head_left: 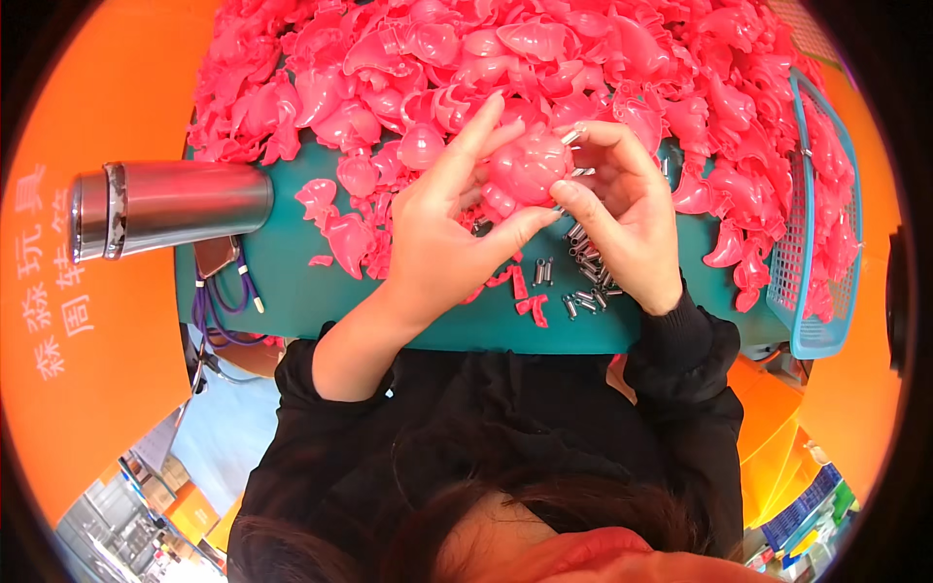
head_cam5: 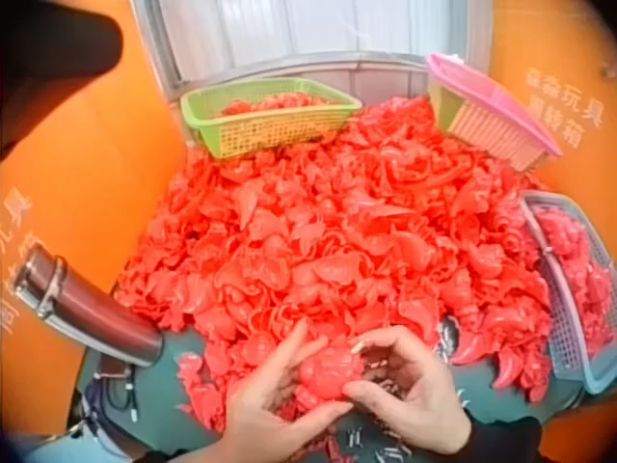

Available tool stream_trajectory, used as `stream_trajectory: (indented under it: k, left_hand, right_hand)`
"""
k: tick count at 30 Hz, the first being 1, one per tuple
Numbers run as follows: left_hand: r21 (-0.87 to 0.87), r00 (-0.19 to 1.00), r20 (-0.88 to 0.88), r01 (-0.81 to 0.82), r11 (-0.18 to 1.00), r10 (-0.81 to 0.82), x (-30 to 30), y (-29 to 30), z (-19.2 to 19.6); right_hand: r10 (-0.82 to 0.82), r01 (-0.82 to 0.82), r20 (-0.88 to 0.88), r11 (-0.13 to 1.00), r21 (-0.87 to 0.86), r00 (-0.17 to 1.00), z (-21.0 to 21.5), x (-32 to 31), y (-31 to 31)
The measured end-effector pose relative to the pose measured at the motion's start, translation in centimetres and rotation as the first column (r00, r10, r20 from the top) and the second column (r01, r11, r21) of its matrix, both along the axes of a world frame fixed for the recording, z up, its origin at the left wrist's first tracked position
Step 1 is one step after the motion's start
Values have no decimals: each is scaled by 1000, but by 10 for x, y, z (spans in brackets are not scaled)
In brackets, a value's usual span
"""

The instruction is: Assembling small pink plastic toy components by inserting white plastic parts into them on a factory workbench.

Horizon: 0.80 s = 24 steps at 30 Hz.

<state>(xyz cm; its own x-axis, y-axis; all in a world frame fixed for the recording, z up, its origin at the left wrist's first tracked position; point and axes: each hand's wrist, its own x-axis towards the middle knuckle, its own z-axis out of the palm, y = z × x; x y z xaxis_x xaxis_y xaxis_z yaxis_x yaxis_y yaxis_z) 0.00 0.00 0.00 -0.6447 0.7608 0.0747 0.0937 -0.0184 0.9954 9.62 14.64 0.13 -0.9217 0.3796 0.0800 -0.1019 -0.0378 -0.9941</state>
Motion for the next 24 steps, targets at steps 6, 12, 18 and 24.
stream_trajectory:
  k: [6,12,18,24]
  left_hand:
    - [82,951,-309,28,996,-1,-1,2,-5]
    - [142,975,-222,34,989,-2,-6,-4,-9]
    - [286,979,-202,70,956,-12,-2,5,-8]
    - [348,996,-8,84,934,-87,-3,0,-5]
  right_hand:
    - [-7,5,-11,977,-214,1000,3,0,4]
    - [17,-19,-103,1000,-9,995,-2,0,11]
    - [169,-171,-59,984,-44,984,13,6,10]
    - [143,-146,-34,983,-109,989,11,10,7]
